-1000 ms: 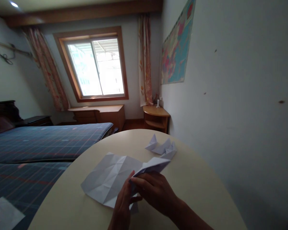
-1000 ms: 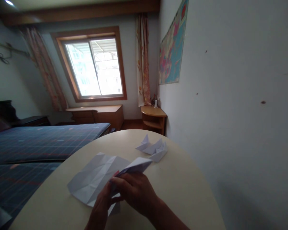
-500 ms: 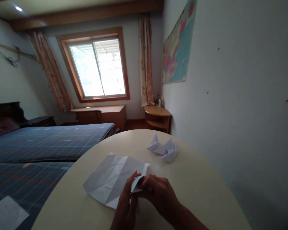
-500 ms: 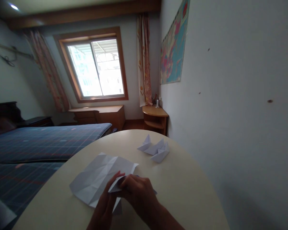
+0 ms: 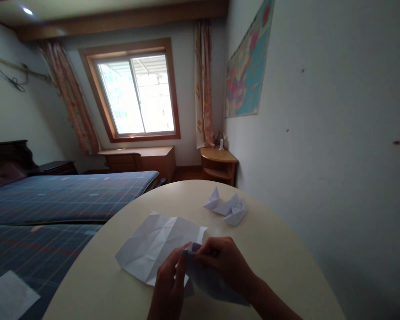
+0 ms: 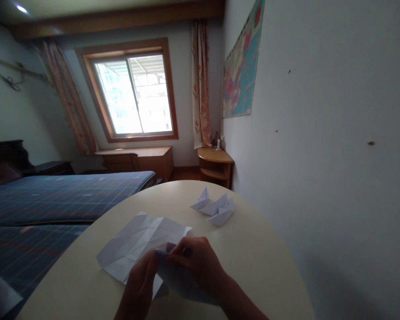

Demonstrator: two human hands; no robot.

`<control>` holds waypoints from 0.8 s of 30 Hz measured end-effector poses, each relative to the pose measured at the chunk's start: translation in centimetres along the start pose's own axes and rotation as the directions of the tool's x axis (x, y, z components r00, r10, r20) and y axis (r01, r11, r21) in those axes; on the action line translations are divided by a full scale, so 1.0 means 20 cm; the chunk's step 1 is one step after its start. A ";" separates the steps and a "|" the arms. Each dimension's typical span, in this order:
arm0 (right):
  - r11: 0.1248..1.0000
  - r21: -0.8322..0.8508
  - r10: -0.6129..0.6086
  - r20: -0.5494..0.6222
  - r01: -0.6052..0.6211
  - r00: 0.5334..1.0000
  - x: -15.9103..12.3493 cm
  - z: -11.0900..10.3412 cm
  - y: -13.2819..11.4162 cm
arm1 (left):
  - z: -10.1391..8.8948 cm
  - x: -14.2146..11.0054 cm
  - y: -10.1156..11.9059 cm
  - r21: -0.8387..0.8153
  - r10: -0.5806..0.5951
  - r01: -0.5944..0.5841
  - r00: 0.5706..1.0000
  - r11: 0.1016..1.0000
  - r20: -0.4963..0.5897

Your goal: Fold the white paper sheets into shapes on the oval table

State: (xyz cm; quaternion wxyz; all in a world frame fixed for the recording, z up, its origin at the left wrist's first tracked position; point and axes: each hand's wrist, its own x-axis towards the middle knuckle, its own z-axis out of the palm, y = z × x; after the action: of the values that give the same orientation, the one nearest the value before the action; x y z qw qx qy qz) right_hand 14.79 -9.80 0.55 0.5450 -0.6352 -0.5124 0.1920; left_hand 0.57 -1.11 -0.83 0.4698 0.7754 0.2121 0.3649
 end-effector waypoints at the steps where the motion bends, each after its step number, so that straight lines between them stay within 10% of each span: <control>1: 0.999 0.036 0.033 0.021 -0.033 0.999 0.00 0.00 0.00 | 0.00 0.00 0.00 -0.011 -0.011 0.011 1.000 1.000 0.008; 4: 0.992 0.089 0.081 0.088 -0.089 0.993 0.00 0.00 0.00 | 0.00 0.01 0.00 -0.081 -0.060 0.061 0.998 0.995 0.015; 13: 0.881 -0.313 -0.370 0.013 0.356 0.929 0.01 -0.09 -0.01 | -0.01 0.06 -0.07 -0.496 -0.416 0.263 0.881 0.827 -0.225; 24: 0.889 -0.417 -0.184 0.055 0.190 0.981 0.01 -0.12 0.04 | -0.03 0.07 -0.07 -0.490 -0.312 0.096 0.870 0.866 -0.381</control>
State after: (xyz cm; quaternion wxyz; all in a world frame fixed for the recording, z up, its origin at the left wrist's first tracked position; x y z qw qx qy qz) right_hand 17.24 -10.72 0.78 0.4079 -0.6838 -0.6043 0.0283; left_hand 0.99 0.85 -1.42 0.6133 0.5103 0.3059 0.5195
